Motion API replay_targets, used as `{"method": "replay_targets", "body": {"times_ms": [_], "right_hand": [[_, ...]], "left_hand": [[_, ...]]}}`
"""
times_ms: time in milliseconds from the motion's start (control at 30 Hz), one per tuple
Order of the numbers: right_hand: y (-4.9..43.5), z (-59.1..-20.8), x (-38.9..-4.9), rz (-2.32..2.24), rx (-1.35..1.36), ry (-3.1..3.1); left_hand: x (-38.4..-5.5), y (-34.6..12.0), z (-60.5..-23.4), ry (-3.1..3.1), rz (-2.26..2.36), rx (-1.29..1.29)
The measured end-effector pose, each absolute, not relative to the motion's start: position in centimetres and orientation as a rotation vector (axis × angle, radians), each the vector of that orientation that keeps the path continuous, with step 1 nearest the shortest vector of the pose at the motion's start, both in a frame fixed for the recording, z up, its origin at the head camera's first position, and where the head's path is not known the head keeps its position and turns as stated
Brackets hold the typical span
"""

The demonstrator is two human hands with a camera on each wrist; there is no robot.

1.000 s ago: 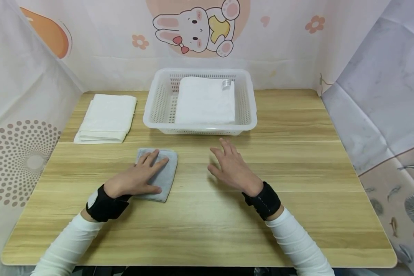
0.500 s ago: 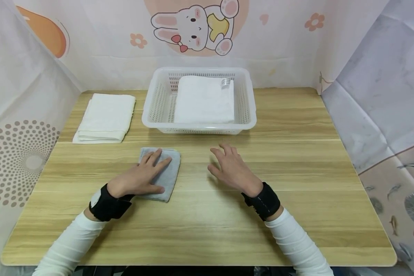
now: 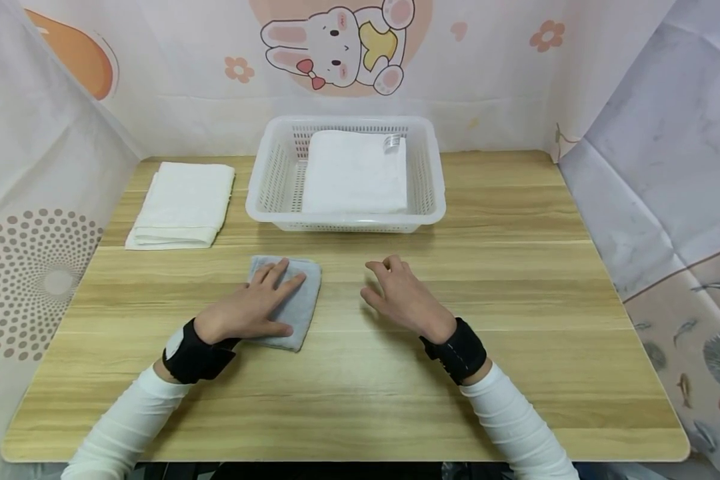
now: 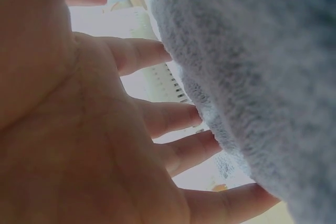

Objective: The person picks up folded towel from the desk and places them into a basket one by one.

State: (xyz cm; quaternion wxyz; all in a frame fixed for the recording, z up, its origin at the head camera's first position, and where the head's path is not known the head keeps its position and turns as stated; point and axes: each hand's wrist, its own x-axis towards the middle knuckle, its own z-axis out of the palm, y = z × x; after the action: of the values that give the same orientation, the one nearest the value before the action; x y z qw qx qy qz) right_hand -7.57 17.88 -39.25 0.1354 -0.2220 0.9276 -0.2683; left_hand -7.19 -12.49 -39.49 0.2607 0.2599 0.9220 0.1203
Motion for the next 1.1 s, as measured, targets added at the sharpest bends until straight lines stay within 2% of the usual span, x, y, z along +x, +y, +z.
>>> {"method": "replay_targets", "body": {"times_ms": [1100], "right_hand": [[16.4,-40.4,-7.0,-0.768,-0.671,2.602]], "left_hand": [[-7.2,-11.1,-39.9,2.524,0.293,0.683]]}}
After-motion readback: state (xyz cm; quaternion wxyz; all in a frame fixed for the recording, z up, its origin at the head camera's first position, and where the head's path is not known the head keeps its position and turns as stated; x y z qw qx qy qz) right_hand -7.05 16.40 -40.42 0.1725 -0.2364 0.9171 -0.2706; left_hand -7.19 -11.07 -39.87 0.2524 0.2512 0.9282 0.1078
